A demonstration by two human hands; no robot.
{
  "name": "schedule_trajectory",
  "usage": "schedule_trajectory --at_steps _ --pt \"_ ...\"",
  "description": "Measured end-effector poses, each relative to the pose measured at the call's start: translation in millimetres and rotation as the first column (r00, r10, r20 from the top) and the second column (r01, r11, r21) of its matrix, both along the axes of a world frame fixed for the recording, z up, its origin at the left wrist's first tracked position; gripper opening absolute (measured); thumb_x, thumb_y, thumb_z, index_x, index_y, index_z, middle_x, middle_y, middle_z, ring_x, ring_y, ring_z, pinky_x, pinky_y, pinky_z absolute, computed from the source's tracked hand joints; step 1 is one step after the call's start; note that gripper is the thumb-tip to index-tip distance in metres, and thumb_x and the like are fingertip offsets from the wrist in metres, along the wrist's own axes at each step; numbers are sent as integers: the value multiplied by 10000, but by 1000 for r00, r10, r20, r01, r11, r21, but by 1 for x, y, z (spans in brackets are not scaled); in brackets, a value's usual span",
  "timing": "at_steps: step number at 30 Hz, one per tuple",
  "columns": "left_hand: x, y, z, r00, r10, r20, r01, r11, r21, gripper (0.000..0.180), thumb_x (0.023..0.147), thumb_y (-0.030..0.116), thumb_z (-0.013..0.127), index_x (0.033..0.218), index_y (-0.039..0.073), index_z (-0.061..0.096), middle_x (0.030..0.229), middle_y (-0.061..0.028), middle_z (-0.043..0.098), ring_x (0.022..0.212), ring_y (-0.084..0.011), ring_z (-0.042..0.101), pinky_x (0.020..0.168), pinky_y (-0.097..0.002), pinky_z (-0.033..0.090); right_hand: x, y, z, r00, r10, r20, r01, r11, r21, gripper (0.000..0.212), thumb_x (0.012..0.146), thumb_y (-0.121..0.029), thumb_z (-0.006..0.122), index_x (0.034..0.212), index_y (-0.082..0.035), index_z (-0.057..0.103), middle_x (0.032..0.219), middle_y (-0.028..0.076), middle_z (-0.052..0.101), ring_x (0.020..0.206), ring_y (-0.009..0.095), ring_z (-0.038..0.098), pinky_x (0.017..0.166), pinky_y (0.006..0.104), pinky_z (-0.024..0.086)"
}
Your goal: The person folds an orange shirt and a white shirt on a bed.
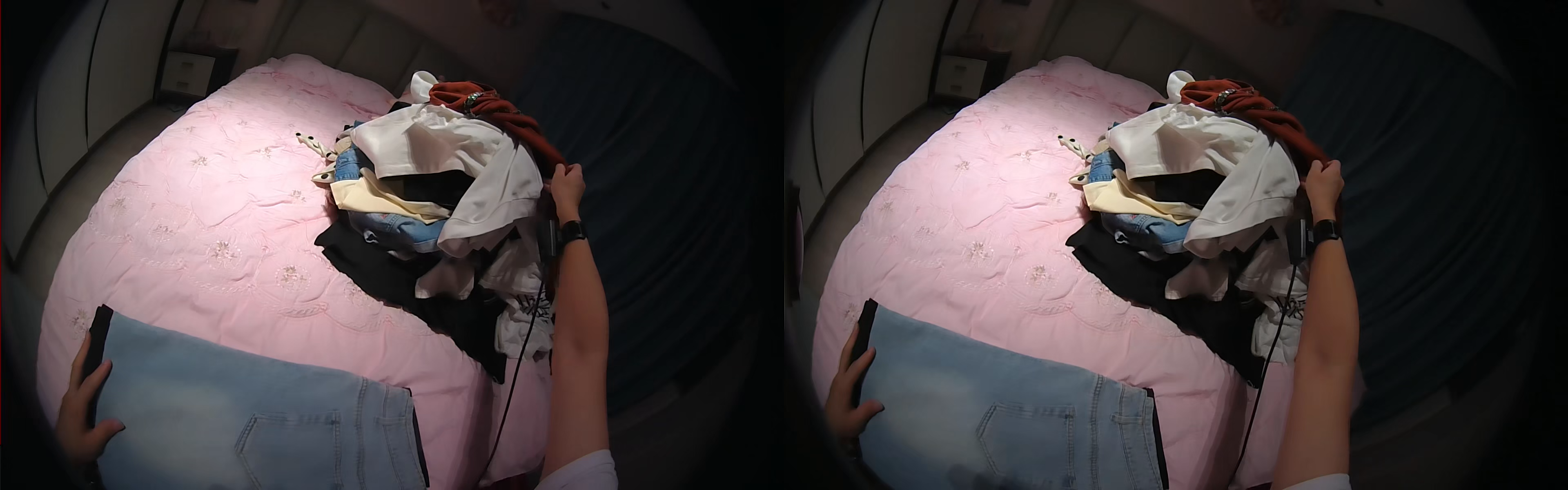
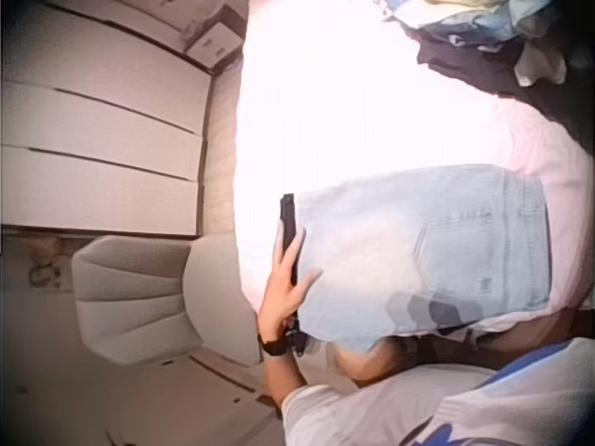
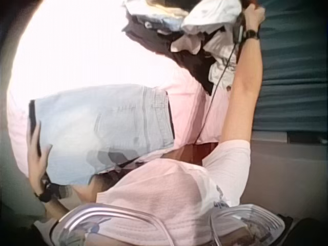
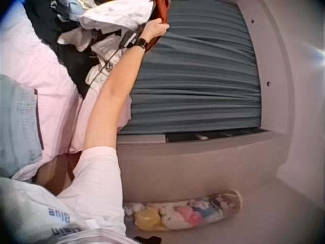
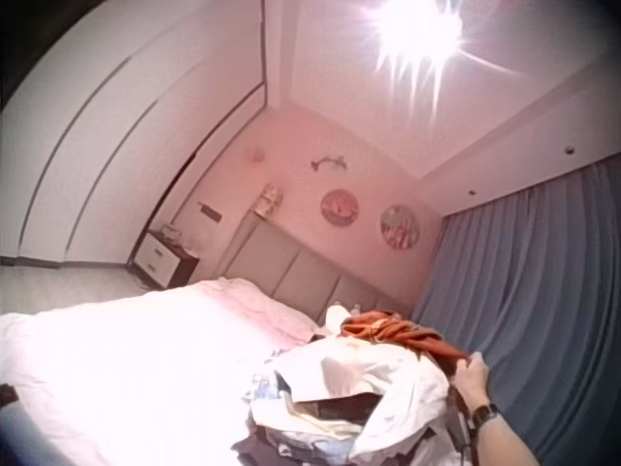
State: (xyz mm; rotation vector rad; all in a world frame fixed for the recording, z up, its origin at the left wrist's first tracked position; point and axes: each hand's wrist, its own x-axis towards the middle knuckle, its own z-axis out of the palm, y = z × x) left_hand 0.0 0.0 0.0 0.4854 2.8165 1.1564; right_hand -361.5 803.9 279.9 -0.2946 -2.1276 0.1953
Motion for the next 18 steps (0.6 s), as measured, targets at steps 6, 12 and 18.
schedule_trajectory --at_steps 6,12,18 --pt "16 4 2 994 106 32 -108 991 76 776 772 151 771 1470 -20 479 1676 -260 138 1522 -446 247 1190 -458 332 106 -36 84 825 420 -379 -563 674 -478 266 996 -179 574 1180 -17 470 1048 157 611 855 239 685 781 446 631" --pt "15 12 -8 988 139 -61 -128 978 166 702 789 97 794 1443 48 545 1659 -209 253 1511 -396 302 1179 -432 341 250 -135 158 936 352 19 -348 932 -97 249 941 -117 703 1158 -63 592 989 100 667 902 239 694 786 401 619" --pt "25 28 -18 867 281 -412 -309 951 -3 430 852 51 742 1256 -20 611 1432 -229 521 1295 -455 509 1078 -462 436 398 -261 41 629 674 387 -697 709 -102 236 899 -94 717 1075 -116 562 885 54 619 788 163 655 682 322 542"
